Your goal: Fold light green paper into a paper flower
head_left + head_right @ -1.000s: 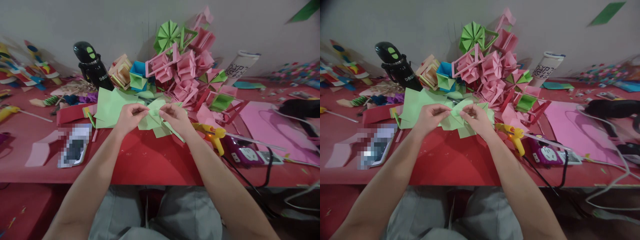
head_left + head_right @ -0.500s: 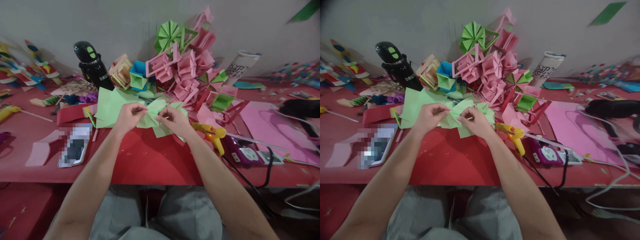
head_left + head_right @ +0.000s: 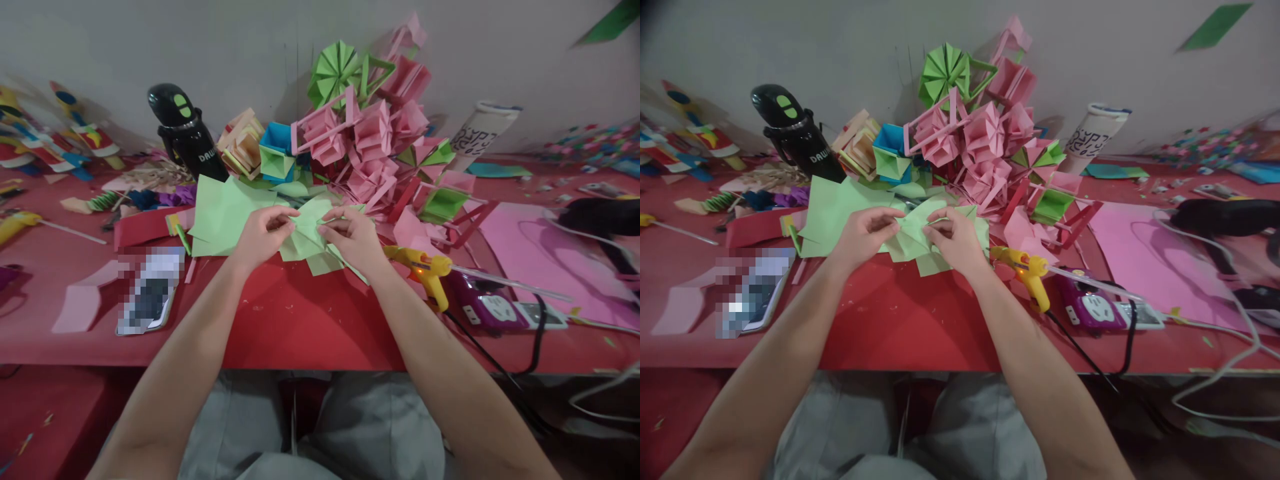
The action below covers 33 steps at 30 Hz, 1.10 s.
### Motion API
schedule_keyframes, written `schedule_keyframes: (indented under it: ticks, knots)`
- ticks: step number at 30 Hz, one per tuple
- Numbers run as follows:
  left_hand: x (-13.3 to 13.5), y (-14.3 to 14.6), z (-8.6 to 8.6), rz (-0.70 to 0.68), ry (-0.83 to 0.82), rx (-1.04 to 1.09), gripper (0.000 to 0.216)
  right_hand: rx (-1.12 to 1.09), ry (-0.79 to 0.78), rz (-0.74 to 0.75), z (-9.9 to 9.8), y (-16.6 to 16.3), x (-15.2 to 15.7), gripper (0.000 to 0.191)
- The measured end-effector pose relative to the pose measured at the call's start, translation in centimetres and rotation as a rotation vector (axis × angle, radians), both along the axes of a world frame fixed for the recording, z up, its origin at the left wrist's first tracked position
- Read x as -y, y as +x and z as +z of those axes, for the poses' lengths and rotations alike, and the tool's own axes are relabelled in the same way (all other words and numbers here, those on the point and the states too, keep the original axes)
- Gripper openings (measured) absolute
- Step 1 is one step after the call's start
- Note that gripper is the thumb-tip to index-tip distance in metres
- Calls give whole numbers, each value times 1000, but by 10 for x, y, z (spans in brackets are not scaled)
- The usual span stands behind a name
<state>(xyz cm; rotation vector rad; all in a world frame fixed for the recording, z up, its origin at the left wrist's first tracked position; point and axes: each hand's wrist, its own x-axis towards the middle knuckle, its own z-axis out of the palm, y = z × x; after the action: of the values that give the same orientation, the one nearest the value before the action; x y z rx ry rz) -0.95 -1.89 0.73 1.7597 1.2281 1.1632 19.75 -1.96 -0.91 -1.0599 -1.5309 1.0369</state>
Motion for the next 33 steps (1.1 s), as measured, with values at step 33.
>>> schedule_keyframes:
  ticks: [33]
  knots:
    - [1,6,-5,-25,-159,84,39,174,9,-1,0,2,0,46]
